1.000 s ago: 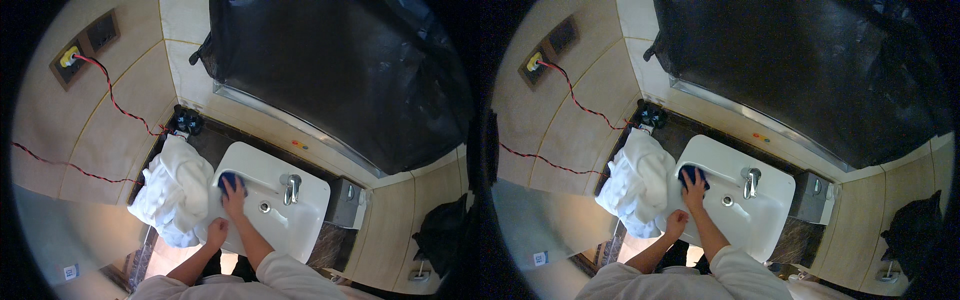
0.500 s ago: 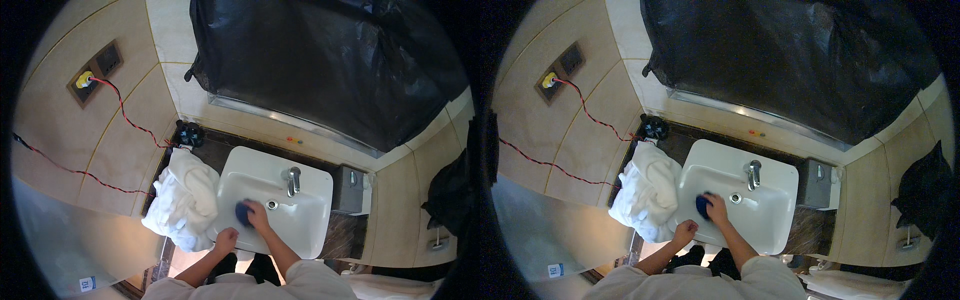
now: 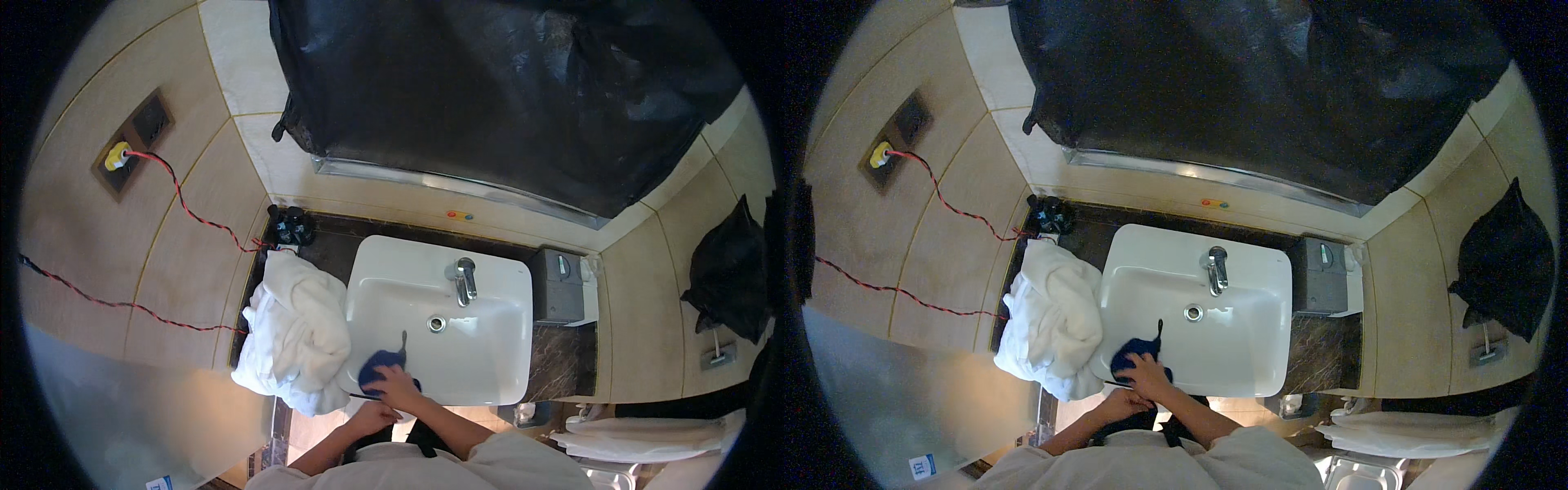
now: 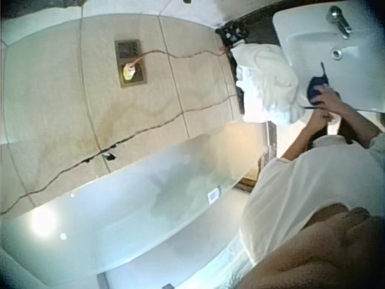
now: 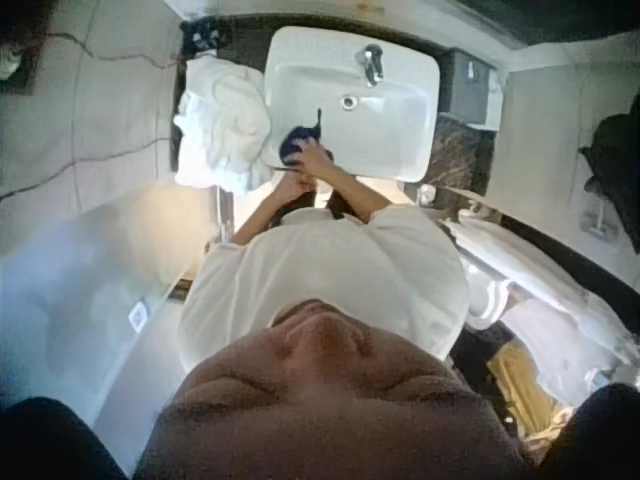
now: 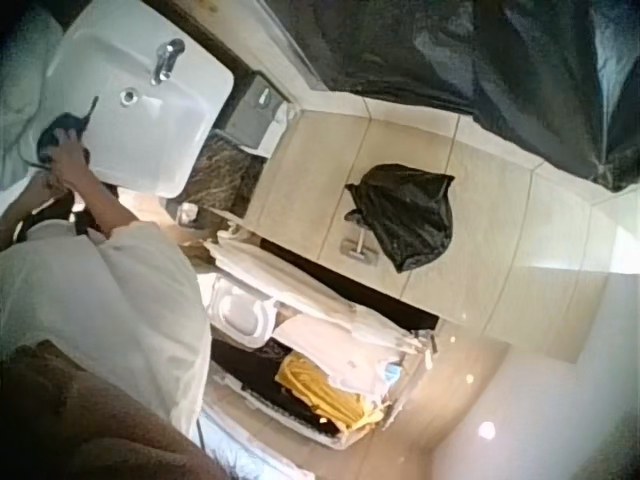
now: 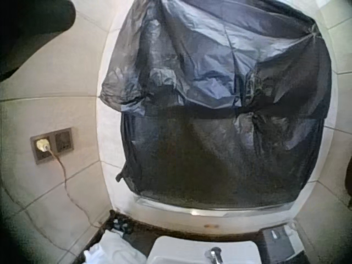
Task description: The person rinses a blue cloth under a sink faucet, wrings it out, and hangs it on a wall hook. Then the person folds several white towels and places them on the countertop next to the sink.
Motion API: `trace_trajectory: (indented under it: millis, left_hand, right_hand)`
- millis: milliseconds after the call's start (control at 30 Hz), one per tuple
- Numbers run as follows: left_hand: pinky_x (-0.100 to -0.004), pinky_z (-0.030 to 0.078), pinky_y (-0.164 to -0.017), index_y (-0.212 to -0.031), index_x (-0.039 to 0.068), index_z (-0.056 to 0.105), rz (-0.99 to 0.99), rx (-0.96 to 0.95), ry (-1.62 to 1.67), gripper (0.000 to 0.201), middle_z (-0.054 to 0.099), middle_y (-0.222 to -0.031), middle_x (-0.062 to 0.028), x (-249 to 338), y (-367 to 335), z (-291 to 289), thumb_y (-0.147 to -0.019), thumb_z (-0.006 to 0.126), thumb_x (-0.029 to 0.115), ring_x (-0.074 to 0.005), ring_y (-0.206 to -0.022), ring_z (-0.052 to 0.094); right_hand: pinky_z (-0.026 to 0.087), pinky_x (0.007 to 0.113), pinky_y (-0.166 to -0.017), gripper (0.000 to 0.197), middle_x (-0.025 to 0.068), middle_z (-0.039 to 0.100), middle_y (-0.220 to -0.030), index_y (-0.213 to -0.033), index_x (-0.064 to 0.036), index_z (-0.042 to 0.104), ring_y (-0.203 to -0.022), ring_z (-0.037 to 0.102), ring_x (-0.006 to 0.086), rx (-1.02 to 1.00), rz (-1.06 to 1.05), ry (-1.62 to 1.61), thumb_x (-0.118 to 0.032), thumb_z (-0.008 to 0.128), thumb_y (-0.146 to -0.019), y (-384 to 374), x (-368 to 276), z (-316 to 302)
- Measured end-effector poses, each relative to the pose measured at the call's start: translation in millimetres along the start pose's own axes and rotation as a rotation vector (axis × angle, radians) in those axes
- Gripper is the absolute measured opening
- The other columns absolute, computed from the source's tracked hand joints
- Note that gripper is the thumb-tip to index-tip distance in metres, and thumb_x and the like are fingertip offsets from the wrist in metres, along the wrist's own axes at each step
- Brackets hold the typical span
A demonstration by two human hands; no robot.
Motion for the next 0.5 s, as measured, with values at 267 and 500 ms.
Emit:
trace_trajectory:
  millis: [267,500]
  left_hand:
    - [-0.0364,0.050,-0.072,-0.098,0.005,0.063,-0.147,0.186,-0.129,0.020,0.065,-0.084,-0.0156,18.8,-46.7,-42.6,-0.083,0.059,0.017,-0.0289,-0.078,0.063]
    - [-0.0351,0.050,-0.069,-0.090,0.003,0.059,-0.273,0.586,-0.155,0.011,0.063,-0.080,-0.0154,-16.2,-58.6,-57.9,-0.079,0.057,0.007,-0.0254,-0.076,0.063]
  right_hand:
    - [0.037,0.054,-0.090,0.047,0.0097,0.047,-0.128,-0.123,-0.0359,0.052,-0.113,0.043,0.0344,-0.070,0.323,0.059,-0.030,0.059,-0.077,22.8,62.1,-21.0]
    - [0.032,0.058,-0.095,0.069,0.0108,0.017,-0.150,-0.143,-0.0272,0.021,-0.125,0.037,0.0352,0.197,0.191,-0.018,-0.024,0.055,-0.083,-82.6,87.0,33.1]
Point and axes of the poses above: each hand's wrist, its own y-axis away from the middle knuckle, its own z-axis out of the palm, x = y × z, the point moved 3 cm from there along -y, towards the middle knuckle
